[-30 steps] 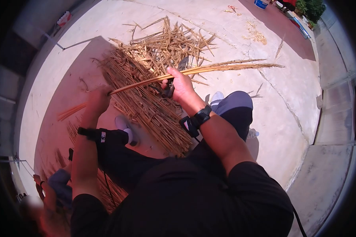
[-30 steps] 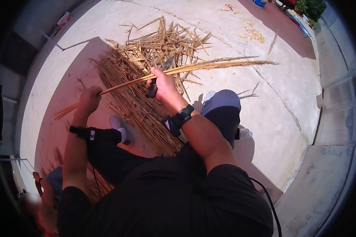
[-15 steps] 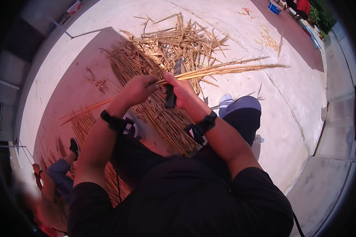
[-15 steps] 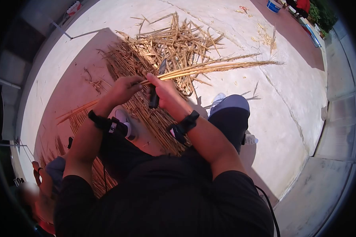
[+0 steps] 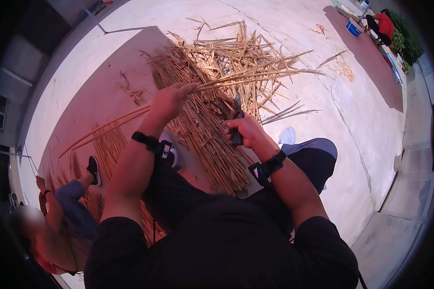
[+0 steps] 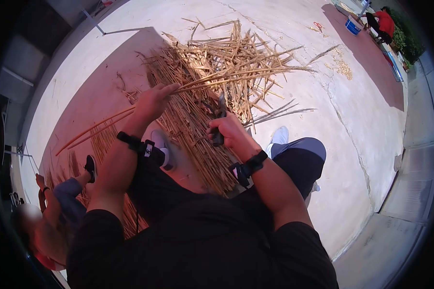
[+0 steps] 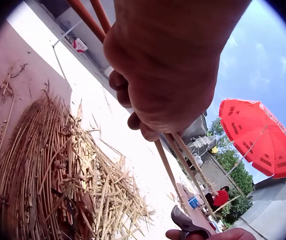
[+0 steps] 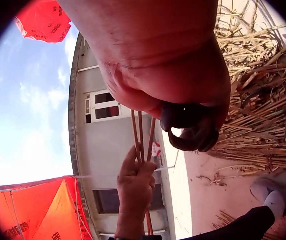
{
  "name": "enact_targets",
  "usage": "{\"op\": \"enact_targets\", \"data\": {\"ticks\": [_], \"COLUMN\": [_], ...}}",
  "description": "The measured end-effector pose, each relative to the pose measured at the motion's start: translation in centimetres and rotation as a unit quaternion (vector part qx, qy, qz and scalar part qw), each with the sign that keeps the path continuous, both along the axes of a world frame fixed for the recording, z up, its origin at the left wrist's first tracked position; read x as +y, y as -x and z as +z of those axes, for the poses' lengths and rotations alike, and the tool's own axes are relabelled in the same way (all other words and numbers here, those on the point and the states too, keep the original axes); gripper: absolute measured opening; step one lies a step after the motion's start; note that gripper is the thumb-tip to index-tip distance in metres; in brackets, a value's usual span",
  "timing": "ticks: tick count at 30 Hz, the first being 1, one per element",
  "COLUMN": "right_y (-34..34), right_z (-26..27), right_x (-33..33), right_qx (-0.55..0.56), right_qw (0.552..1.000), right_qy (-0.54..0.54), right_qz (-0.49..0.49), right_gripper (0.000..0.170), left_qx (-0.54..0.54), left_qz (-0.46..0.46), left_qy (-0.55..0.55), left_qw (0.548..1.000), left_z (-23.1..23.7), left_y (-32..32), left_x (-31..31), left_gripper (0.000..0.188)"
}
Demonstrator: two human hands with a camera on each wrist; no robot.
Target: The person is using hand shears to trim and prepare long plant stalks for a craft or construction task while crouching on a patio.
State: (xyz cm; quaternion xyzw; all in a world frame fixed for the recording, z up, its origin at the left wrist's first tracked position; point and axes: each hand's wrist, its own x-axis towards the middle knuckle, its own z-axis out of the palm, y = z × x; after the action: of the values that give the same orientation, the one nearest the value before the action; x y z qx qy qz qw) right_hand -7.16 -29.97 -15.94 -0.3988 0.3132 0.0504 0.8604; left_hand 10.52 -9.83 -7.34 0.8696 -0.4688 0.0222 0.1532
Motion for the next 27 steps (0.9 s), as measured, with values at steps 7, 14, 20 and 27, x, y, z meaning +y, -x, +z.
{"op": "enact_targets", "data": {"ticks": [7,14,20,27], "right_y": [-0.4,-0.9,-1.0,-1.2], "right_z": [-0.6,-2.4,-2.9,-2.3], "right_x": [1.0,1.7,2.2,1.7], "right_qx": [0.006,-0.015,-0.032,-0.033], "right_qw": [0.977,0.929,0.929,0.924], "right_qy": [0.188,0.356,0.362,0.374], "right_qz": [0.102,0.098,0.070,0.064], "right_gripper": [0.045,0.042,0.028,0.029], "left_qx": [-0.021,-0.043,-0.070,-0.077], "left_qz": [0.043,0.038,0.013,-0.002], "left_qy": [-0.020,-0.035,-0.023,-0.043], "left_qw": [0.999,0.998,0.997,0.996], "left_z": [-1.6,-1.7,-2.3,-2.1], "left_y": [-1.0,-0.6,-0.3,0.1], "left_x": [2.5,3.6,3.3,2.9], "left_gripper": [0.046,0.048,0.051,0.053]}}
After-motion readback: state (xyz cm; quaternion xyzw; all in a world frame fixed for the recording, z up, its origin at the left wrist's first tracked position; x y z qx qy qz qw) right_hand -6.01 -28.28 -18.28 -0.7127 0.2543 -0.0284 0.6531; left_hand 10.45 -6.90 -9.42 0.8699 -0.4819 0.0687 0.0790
